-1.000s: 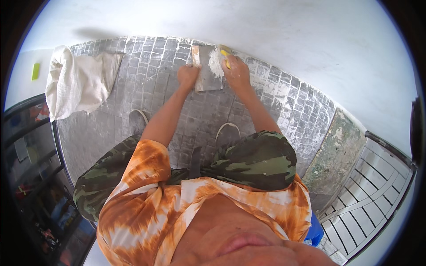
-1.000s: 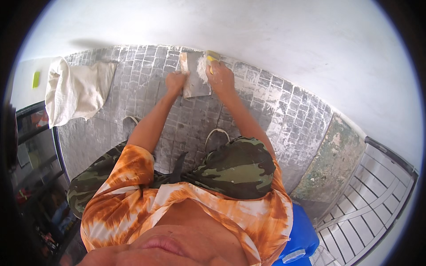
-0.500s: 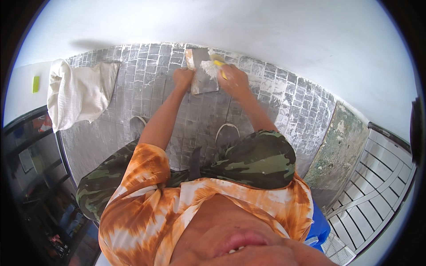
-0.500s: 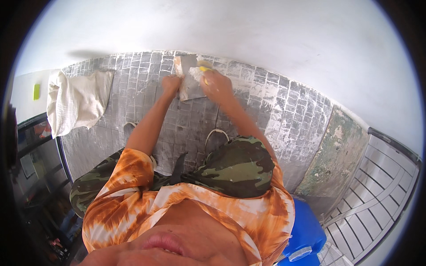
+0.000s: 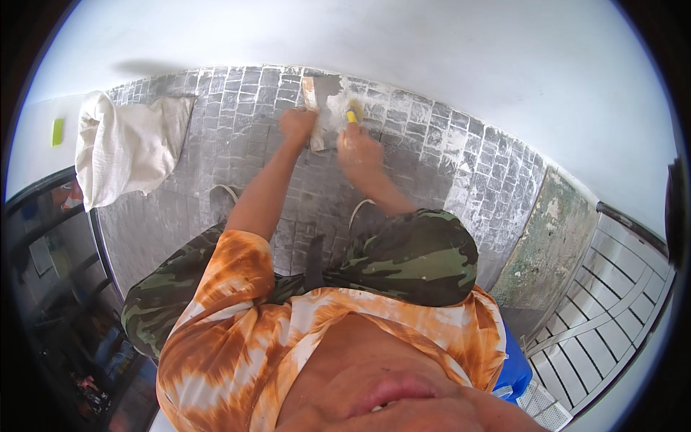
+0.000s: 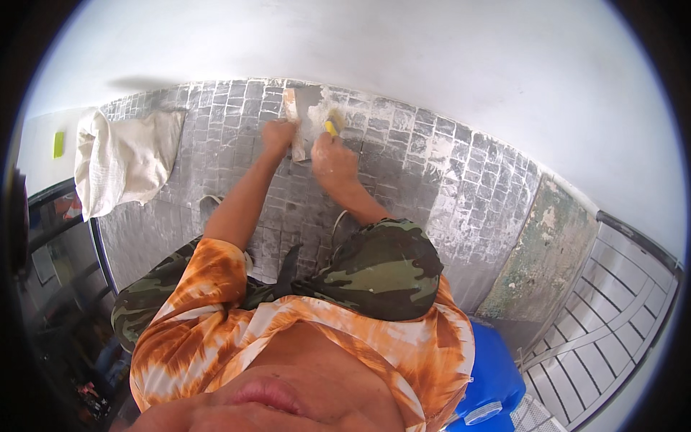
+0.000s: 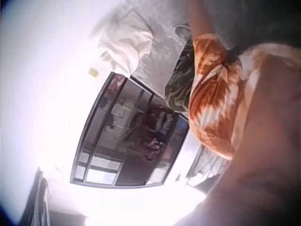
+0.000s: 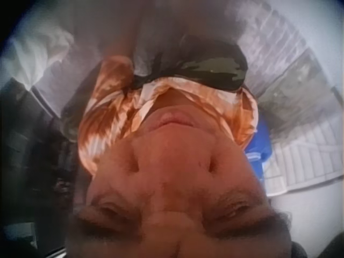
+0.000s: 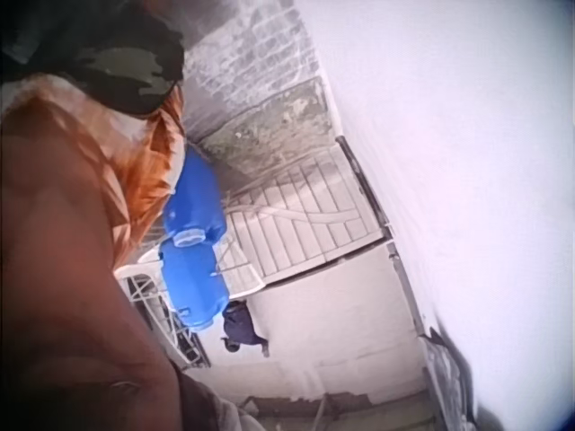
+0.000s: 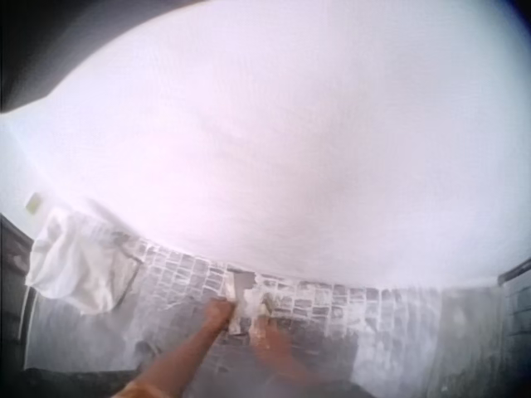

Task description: The person sits on the floor and applies grout to the gaps between wall tiles using a trowel and a brush. They repeatedly scoop grout from a bag, spread it over the tile joints, and smooth the surface.

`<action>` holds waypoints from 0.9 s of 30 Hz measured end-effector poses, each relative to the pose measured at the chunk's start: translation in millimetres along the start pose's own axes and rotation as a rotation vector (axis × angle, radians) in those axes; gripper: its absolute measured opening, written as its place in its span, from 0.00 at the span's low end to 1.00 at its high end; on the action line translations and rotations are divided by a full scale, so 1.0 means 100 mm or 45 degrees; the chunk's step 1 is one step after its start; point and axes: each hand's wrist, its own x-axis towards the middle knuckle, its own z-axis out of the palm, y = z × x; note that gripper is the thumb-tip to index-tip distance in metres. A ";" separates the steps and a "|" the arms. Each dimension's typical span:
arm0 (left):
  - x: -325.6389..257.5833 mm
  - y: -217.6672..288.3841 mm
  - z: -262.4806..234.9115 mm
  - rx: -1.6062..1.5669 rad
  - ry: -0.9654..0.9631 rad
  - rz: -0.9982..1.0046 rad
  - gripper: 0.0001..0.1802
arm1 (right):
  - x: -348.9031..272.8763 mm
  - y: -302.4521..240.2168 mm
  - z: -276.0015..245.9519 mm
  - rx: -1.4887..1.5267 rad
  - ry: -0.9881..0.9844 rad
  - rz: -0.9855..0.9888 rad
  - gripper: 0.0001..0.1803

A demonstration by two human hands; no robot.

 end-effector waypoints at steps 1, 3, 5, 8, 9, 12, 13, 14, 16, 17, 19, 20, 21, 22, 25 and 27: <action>-0.02 0.02 -0.02 -0.007 0.000 -0.004 0.21 | 0.07 0.05 -0.07 -0.062 0.122 0.083 0.10; -0.06 0.05 -0.04 0.058 0.054 0.033 0.21 | 0.17 0.19 -0.21 -0.157 0.190 0.227 0.10; -0.09 0.07 -0.05 0.066 0.064 0.013 0.21 | 0.22 0.26 -0.25 -0.073 0.213 0.069 0.10; -0.10 0.11 -0.06 0.022 0.064 0.004 0.21 | 0.27 0.21 -0.16 -0.020 0.120 -0.124 0.10; -0.11 0.12 -0.06 0.043 0.065 0.013 0.20 | 0.28 0.17 -0.12 0.006 -0.052 -0.169 0.10; -0.12 0.12 -0.07 0.037 0.079 -0.015 0.20 | 0.39 0.13 -0.06 -0.026 -0.019 -0.069 0.09; -0.12 0.11 -0.07 0.028 0.066 -0.045 0.20 | 0.46 0.16 -0.06 0.024 0.073 -0.194 0.09; -0.12 0.10 -0.06 0.000 0.060 -0.062 0.20 | 0.55 0.20 -0.08 0.057 0.084 -0.284 0.08; -0.11 0.07 -0.05 -0.039 0.021 -0.105 0.21 | 0.67 0.29 -0.13 0.058 -0.015 -0.411 0.08; -0.10 0.06 -0.04 -0.007 0.052 -0.065 0.21 | 0.71 0.33 -0.16 0.029 -0.127 -0.447 0.08; -0.08 0.03 -0.02 0.075 0.117 0.002 0.21 | 0.78 0.36 -0.20 0.011 -0.229 -0.444 0.09; -0.07 0.01 -0.01 0.039 0.114 0.002 0.21 | 0.78 0.37 -0.22 0.016 -0.214 -0.414 0.10; -0.07 -0.01 0.01 0.013 0.119 -0.006 0.21 | 0.80 0.36 -0.23 -0.015 -0.304 -0.352 0.10; -0.06 -0.02 0.03 -0.013 0.109 -0.032 0.21 | 0.79 0.36 -0.25 0.056 -0.157 -0.400 0.10; -0.04 -0.05 0.04 0.034 0.084 -0.001 0.22 | 0.71 0.39 -0.31 0.098 -0.159 -0.432 0.10; -0.04 -0.05 0.03 0.019 0.098 0.005 0.21 | 0.63 0.43 -0.35 0.094 -0.354 -0.488 0.10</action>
